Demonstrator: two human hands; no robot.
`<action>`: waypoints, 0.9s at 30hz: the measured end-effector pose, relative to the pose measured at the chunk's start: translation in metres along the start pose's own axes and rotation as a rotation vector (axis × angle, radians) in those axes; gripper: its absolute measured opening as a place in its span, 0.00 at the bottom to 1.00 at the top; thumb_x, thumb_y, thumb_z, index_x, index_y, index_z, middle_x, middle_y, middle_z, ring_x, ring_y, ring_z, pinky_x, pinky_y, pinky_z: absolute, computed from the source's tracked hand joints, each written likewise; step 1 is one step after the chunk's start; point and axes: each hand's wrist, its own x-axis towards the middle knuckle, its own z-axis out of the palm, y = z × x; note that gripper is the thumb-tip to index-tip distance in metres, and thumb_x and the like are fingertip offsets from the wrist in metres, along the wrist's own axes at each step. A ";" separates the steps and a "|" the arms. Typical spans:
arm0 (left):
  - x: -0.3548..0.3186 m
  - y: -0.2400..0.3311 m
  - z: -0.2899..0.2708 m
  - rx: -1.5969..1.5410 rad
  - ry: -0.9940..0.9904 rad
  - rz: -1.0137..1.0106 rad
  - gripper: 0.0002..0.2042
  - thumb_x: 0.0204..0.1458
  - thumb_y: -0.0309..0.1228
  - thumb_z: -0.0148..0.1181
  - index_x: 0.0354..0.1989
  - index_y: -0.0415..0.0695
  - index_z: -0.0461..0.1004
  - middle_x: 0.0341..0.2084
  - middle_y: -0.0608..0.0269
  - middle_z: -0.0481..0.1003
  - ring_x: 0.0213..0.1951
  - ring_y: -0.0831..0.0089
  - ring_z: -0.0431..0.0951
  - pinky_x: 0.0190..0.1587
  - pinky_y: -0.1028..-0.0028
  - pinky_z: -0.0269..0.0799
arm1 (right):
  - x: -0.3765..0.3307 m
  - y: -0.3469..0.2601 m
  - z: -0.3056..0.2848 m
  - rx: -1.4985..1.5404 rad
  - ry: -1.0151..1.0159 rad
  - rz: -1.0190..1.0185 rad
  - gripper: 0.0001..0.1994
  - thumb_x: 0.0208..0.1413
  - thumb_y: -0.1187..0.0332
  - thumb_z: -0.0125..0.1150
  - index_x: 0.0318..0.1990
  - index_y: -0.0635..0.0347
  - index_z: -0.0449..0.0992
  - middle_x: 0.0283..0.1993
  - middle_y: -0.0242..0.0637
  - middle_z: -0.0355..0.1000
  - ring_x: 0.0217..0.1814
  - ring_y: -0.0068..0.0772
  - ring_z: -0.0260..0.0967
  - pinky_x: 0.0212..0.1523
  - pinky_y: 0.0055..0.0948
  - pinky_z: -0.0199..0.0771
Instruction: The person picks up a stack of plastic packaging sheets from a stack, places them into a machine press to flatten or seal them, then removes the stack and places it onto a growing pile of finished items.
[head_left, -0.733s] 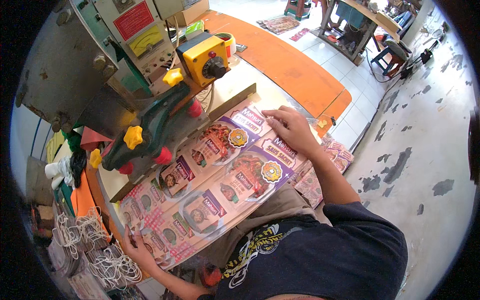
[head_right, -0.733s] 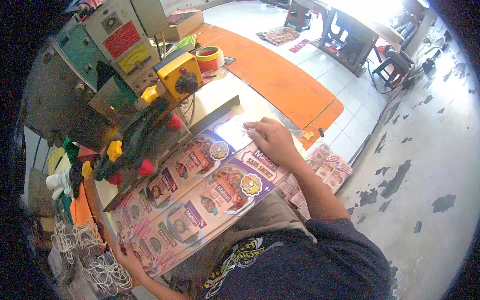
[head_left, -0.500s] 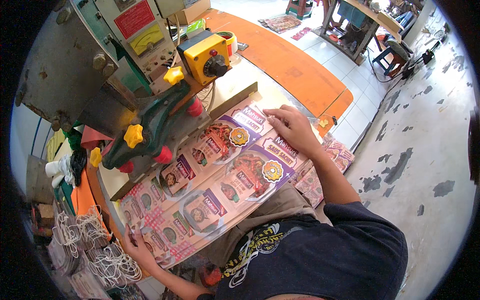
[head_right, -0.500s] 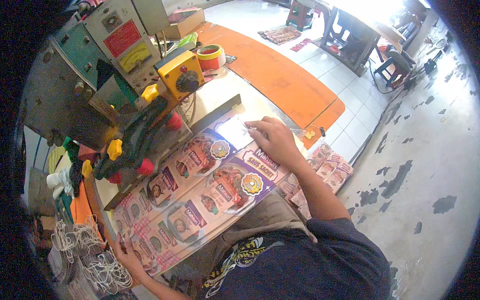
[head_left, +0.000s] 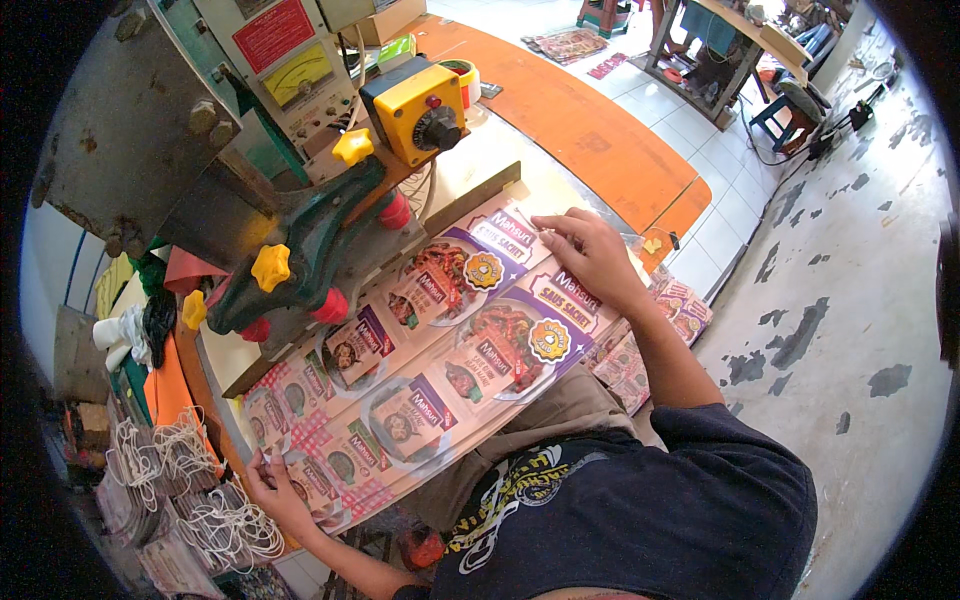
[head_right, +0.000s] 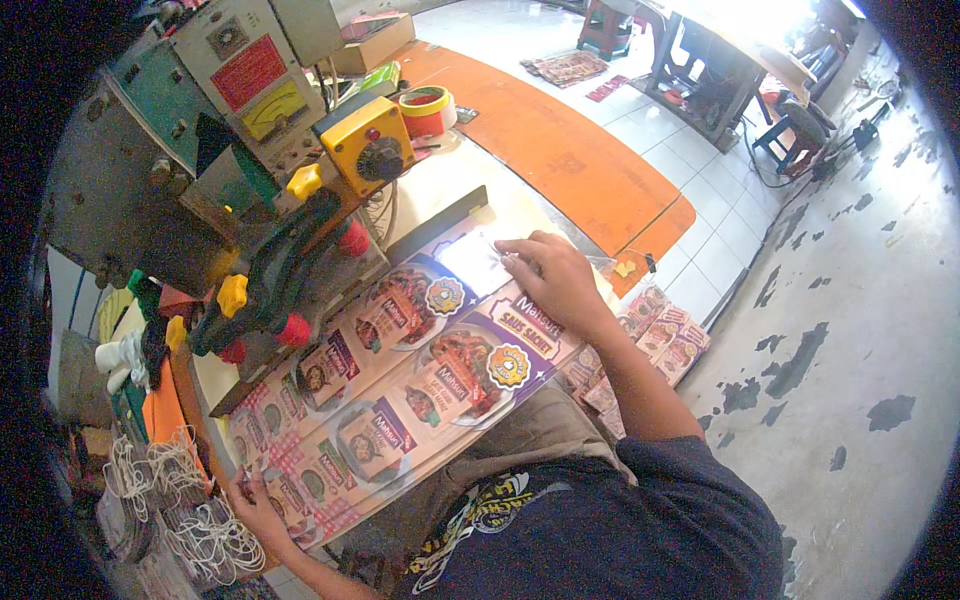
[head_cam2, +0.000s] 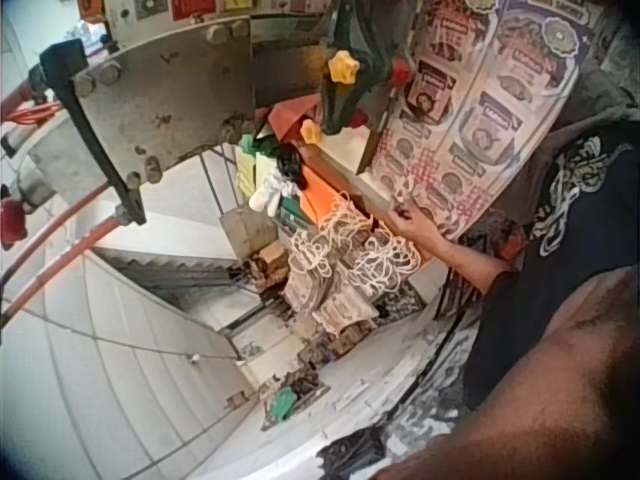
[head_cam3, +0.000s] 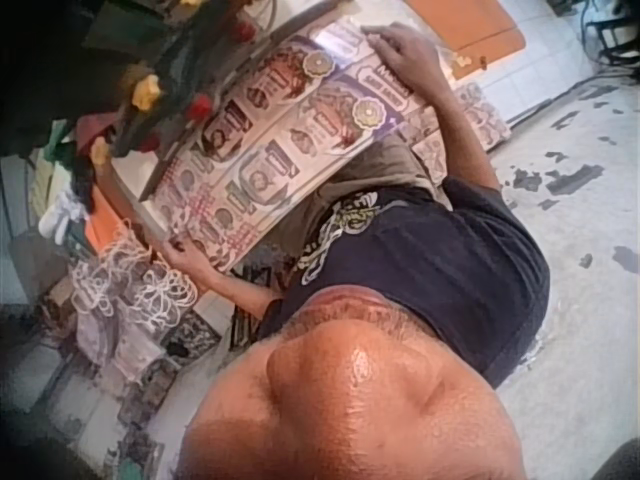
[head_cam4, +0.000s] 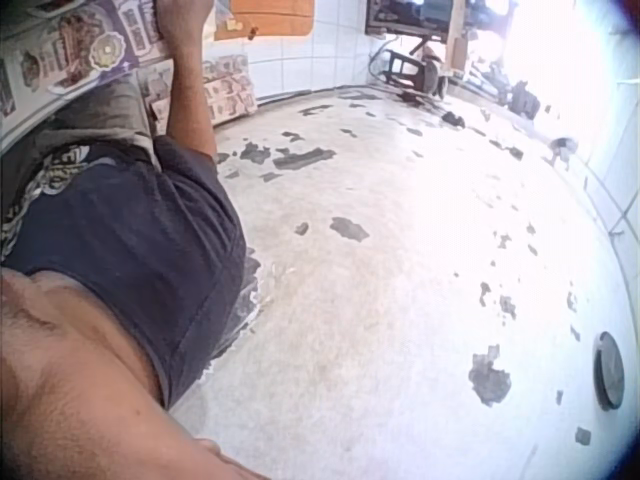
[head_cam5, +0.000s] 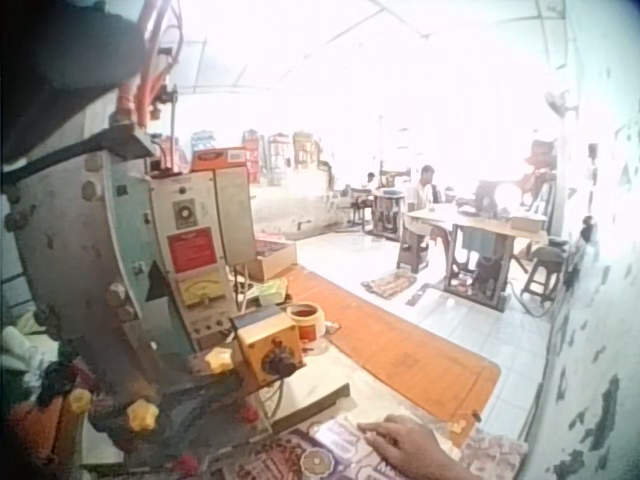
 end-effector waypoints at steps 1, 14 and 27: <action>0.000 0.002 0.000 -0.014 -0.002 -0.012 0.22 0.64 0.42 0.63 0.55 0.36 0.75 0.34 0.65 0.69 0.35 0.73 0.67 0.42 0.69 0.66 | 0.000 -0.001 -0.001 -0.002 -0.003 0.004 0.15 0.65 0.61 0.60 0.55 0.55 0.83 0.37 0.42 0.75 0.39 0.39 0.72 0.43 0.36 0.71; 0.001 0.003 0.000 0.000 -0.009 -0.002 0.20 0.65 0.41 0.63 0.55 0.36 0.75 0.31 0.66 0.68 0.34 0.74 0.65 0.39 0.71 0.65 | 0.001 0.003 0.001 0.004 -0.011 0.004 0.16 0.66 0.60 0.60 0.55 0.55 0.83 0.37 0.41 0.74 0.40 0.39 0.71 0.43 0.36 0.71; 0.002 -0.004 0.000 -0.044 -0.040 -0.037 0.22 0.65 0.41 0.63 0.57 0.36 0.75 0.34 0.65 0.71 0.35 0.74 0.69 0.40 0.70 0.67 | 0.000 0.002 0.001 0.010 0.004 0.008 0.15 0.65 0.61 0.61 0.55 0.54 0.84 0.37 0.42 0.75 0.39 0.39 0.71 0.42 0.37 0.71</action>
